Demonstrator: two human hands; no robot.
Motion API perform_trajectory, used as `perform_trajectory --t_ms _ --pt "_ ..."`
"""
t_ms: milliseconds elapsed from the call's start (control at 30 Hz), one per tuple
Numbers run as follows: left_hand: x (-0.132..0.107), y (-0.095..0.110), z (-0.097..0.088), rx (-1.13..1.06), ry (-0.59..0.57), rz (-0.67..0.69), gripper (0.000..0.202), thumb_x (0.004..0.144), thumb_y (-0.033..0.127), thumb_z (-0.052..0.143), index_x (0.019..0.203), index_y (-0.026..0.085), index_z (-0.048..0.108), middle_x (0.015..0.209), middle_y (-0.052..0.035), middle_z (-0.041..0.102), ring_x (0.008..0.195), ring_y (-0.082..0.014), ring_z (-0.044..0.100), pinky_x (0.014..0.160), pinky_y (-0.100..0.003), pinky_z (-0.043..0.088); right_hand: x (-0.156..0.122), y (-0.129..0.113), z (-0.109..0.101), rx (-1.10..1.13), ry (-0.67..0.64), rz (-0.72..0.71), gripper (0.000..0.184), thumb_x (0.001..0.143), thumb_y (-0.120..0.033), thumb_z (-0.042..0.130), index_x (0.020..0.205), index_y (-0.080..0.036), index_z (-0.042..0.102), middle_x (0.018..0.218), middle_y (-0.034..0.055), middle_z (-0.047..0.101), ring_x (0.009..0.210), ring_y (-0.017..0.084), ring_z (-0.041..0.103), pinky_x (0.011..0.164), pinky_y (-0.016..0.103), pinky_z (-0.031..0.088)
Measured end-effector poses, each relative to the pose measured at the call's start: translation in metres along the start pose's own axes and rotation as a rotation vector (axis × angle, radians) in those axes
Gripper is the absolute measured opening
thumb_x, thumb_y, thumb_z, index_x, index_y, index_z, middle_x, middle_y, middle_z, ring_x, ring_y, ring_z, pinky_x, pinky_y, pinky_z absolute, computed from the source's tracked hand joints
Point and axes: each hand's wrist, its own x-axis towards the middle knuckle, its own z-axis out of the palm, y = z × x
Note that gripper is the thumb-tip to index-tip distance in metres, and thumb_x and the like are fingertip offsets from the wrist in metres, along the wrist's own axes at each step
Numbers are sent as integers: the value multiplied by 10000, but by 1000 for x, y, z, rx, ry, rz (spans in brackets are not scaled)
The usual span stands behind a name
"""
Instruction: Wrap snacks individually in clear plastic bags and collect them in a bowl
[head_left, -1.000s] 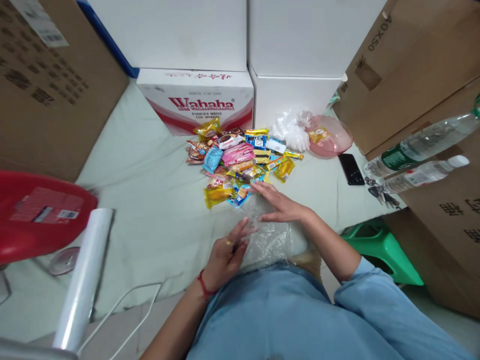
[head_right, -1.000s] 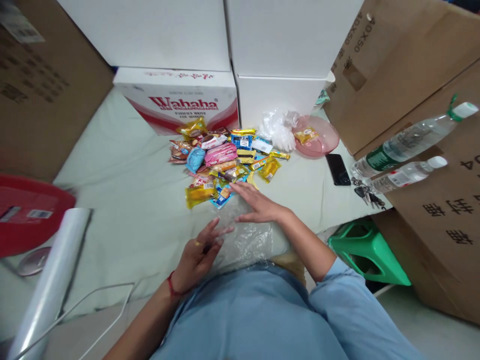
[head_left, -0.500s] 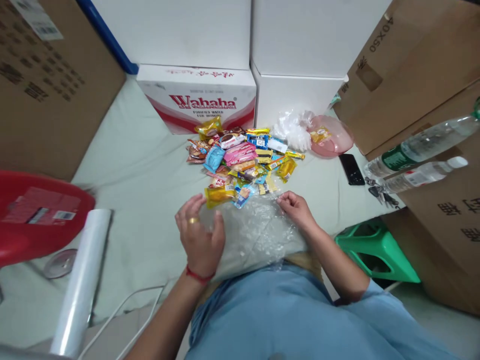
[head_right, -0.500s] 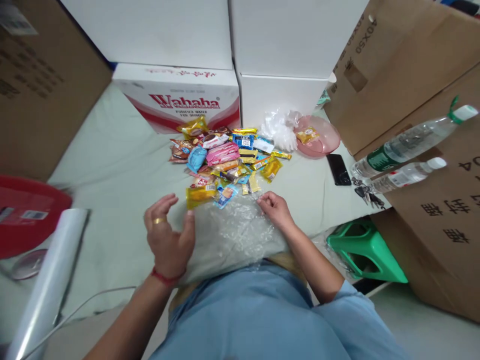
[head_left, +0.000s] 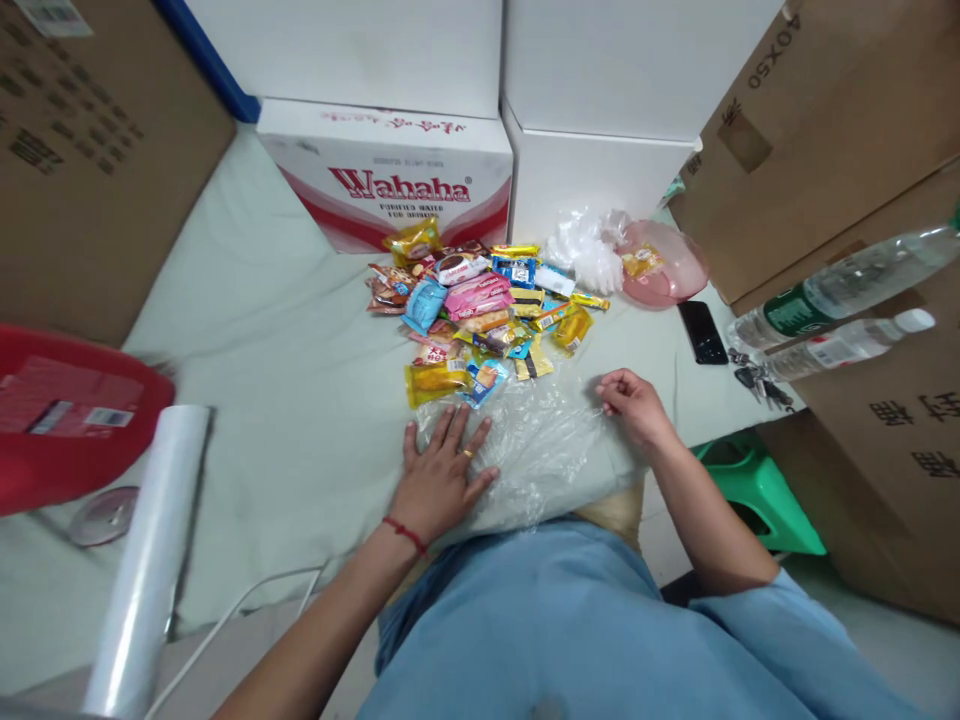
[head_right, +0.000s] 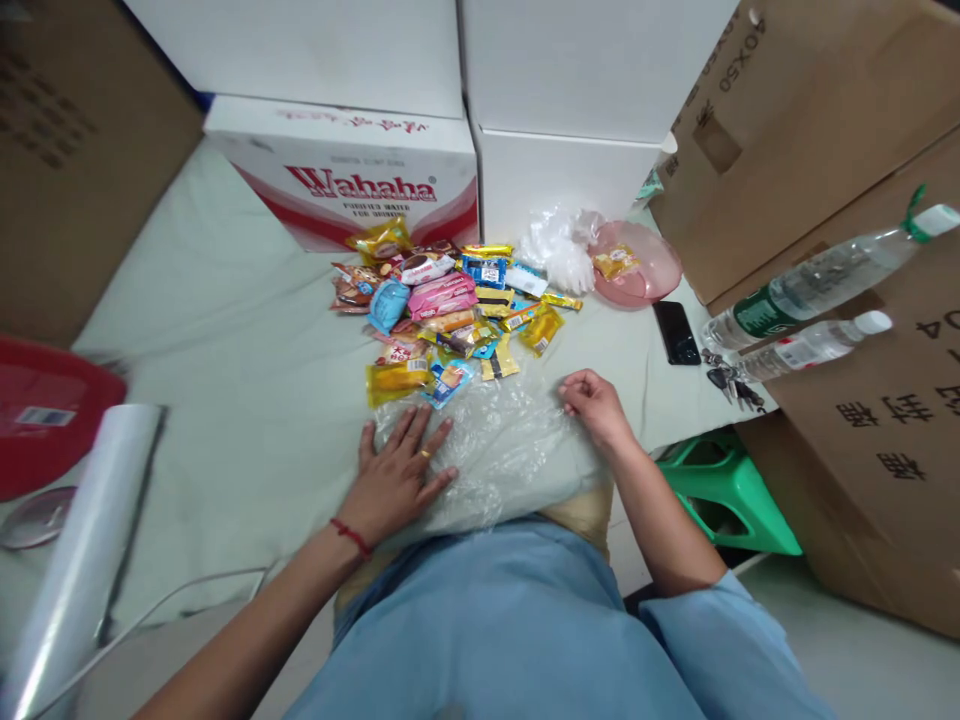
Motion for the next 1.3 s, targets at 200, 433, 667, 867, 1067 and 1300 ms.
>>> perform_trajectory --t_ms 200,433,667,867,1067,1300 --pt "10 -11 -9 -40 -27 23 656 1040 539 456 1641 294 368 1718 -154 349 1573 -349 371 1261 -741 65 -11 -25 -16 -414 127 -466 198 931 -407 697 959 -211 694 885 42 685 765 180 619 706 325 535" --pt "20 -27 -7 -49 -32 44 621 1042 519 456 1624 311 404 1713 -153 356 1554 -361 405 1252 -748 25 -87 -23 2 -805 -859 -732 226 1014 -336 647 1181 -244 769 1253 130 734 1193 278 664 1053 486 545" --pt "8 -12 -22 -81 238 54 633 1024 395 549 1629 306 386 1702 -147 390 1620 -337 280 1291 -648 128 -99 -39 -32 -619 -585 -660 258 1042 -298 599 1246 -312 756 1208 77 790 1071 252 754 1003 480 597" --pt "-27 22 -10 -33 264 226 711 996 336 625 1645 315 333 1617 -143 522 1549 -293 432 1320 -595 104 -47 -28 21 -775 -483 -787 400 1079 -366 523 1446 -266 646 1480 104 660 1370 285 610 1147 527 506" --pt "-63 -14 -3 14 -41 191 720 984 578 577 1627 305 403 1691 -172 390 1555 -359 405 1295 -674 22 -9 16 42 -1031 -515 -751 572 1074 -429 537 1618 -280 444 1685 105 430 1590 317 340 1304 637 209" --pt "-64 -21 -44 -130 161 173 572 1018 396 512 1572 257 475 1528 -140 616 1491 -314 490 1242 -563 318 -13 19 24 -851 -373 -793 460 1087 -411 482 1508 -242 560 1577 157 548 1476 308 485 1222 619 378"
